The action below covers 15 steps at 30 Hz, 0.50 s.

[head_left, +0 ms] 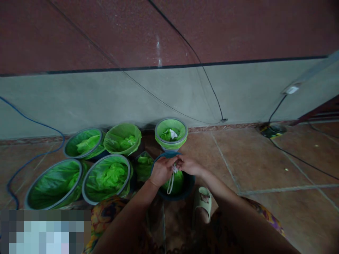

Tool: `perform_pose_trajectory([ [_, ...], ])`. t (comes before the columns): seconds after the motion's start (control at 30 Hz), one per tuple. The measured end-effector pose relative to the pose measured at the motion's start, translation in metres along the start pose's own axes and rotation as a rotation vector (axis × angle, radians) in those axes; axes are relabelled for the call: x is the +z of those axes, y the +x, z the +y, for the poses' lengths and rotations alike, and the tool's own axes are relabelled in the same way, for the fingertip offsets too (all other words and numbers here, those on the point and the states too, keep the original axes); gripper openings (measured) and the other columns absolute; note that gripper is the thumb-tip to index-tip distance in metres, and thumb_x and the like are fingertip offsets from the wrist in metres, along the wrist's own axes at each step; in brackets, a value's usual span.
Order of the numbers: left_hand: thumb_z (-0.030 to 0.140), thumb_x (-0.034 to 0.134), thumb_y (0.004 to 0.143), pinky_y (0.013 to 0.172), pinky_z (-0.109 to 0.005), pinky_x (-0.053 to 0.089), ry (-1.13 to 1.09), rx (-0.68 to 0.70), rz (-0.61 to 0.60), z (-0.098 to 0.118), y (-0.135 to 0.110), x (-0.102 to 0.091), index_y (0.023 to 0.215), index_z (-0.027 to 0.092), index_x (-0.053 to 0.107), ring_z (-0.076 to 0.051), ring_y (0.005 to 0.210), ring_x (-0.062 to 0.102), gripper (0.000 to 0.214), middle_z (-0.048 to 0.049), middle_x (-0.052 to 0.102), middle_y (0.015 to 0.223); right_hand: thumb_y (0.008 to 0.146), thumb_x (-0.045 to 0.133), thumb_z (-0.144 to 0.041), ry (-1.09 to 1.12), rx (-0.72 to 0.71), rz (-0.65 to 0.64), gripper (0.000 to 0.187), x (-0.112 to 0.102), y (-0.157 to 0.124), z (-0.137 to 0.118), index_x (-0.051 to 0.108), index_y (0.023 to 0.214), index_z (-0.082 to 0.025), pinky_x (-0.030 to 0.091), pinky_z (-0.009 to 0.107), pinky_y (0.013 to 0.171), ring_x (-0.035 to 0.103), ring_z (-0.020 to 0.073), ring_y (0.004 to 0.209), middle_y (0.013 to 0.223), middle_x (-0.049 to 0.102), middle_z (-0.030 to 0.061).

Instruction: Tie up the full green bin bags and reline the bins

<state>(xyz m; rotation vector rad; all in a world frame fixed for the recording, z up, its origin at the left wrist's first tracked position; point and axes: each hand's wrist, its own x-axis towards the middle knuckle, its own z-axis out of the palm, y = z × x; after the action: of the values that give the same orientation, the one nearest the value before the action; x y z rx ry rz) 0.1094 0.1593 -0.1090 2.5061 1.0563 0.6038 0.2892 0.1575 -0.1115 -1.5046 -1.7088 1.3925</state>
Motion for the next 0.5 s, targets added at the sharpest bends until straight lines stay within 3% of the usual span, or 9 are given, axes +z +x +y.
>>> perform_pose_trajectory([
  [0.13, 0.019, 0.049, 0.093, 0.086, -0.036, 0.048, 0.097, 0.024, 0.097, 0.003, -0.003, -0.005, 0.109, 0.018, 0.070, -0.022, 0.089, 0.065, 0.026, -0.0099, 0.072, 0.095, 0.079, 0.051, -0.020, 0.201, 0.079, -0.068, 0.015, 0.000, -0.002, -0.002, 0.064, 0.087, -0.018, 0.042, 0.023, 0.054, 0.052, 0.0106, 0.054, 0.065, 0.061, -0.0013],
  [0.23, 0.022, 0.047, 0.094, 0.085, -0.034, 0.048, 0.102, 0.007, 0.150, 0.003, -0.005, -0.006, 0.101, 0.019, 0.071, -0.021, 0.091, 0.063, 0.025, -0.0101, 0.070, 0.097, 0.082, 0.052, -0.024, 0.207, 0.077, -0.090, 0.016, -0.003, -0.005, -0.008, 0.066, 0.086, -0.018, 0.041, 0.022, 0.055, 0.052, 0.0103, 0.055, 0.067, 0.061, -0.0012],
  [0.37, 0.023, 0.046, 0.095, 0.079, -0.028, 0.048, 0.057, -0.070, 0.102, 0.000, -0.005, -0.003, 0.098, 0.020, 0.072, -0.018, 0.086, 0.063, 0.026, -0.0085, 0.067, 0.093, 0.083, 0.052, -0.022, -0.100, 0.046, 0.051, 0.015, -0.003, -0.007, -0.019, 0.067, 0.079, -0.019, 0.044, 0.025, 0.065, 0.056, 0.0134, 0.065, 0.069, 0.063, 0.0004],
  [0.5, 0.023, 0.048, 0.094, 0.077, -0.027, 0.046, 0.070, -0.206, -0.012, -0.002, -0.002, 0.002, 0.093, 0.020, 0.071, -0.018, 0.087, 0.063, 0.023, -0.0077, 0.067, 0.091, 0.084, 0.052, -0.018, -0.402, -0.031, 0.263, 0.015, 0.003, -0.007, -0.015, 0.067, 0.080, -0.019, 0.045, 0.031, 0.079, 0.063, 0.0204, 0.083, 0.088, 0.069, 0.0093],
])
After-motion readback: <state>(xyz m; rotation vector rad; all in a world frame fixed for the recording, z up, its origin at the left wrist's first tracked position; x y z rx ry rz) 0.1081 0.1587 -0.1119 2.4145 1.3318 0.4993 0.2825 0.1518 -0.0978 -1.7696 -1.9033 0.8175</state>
